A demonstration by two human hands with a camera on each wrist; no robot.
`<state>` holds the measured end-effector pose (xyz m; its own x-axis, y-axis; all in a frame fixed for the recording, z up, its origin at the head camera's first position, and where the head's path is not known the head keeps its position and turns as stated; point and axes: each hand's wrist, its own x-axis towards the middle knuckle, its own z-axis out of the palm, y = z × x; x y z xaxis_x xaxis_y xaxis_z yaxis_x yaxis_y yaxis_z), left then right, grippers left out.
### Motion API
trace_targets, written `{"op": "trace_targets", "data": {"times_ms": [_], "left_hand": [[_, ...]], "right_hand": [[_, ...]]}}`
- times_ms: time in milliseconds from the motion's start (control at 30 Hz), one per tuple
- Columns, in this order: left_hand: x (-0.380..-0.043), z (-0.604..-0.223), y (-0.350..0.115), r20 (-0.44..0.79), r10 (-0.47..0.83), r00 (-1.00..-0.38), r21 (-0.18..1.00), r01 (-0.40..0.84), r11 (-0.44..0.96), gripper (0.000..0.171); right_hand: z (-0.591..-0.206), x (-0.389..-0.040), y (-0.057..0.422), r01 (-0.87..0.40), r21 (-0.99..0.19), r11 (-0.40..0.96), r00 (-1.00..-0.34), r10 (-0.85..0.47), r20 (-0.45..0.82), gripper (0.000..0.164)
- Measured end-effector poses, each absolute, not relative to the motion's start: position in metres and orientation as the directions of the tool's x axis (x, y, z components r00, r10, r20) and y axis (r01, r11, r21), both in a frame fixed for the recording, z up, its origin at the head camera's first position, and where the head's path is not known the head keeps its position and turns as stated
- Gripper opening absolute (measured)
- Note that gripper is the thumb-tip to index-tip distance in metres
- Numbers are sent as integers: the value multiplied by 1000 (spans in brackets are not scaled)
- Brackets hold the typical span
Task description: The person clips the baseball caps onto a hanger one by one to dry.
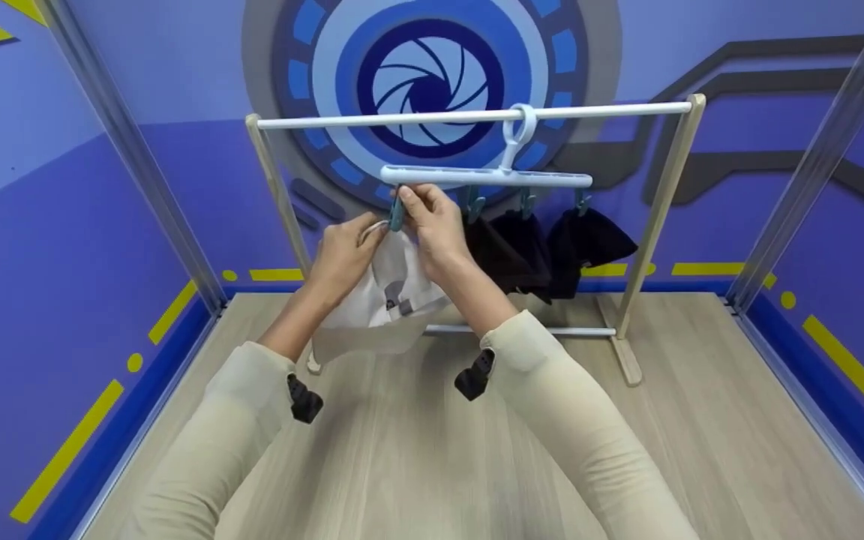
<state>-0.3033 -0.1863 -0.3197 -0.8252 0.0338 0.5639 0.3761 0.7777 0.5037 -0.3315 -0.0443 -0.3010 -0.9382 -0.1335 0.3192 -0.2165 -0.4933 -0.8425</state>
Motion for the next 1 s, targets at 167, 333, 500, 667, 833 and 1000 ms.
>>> {"op": "trace_targets", "data": {"times_ms": [167,333,500,667,833,1000], "left_hand": [[-299,-320,-187,553,36,-833,552,398,732,23],[-297,-318,-184,575,29,-818,560,419,715,24],[-296,-314,-181,593,10,-805,569,428,702,25],[-294,-312,-179,597,25,-801,602,468,647,26],[-295,-312,-180,613,34,-789,589,485,647,30],[-295,-315,-183,609,-14,-793,609,456,649,28]], "right_hand": [[-302,-332,-43,-231,-831,-506,-936,-116,331,15],[-303,-333,-43,-217,-828,-518,-938,-124,324,15],[-304,-332,-44,-231,-839,-493,-937,-119,328,17],[-308,-332,-42,-253,-850,-462,-935,-110,338,19],[-310,-331,-39,-267,-863,-429,-929,-122,348,25],[-310,-325,-37,-292,-905,-309,-922,-160,352,41]]}}
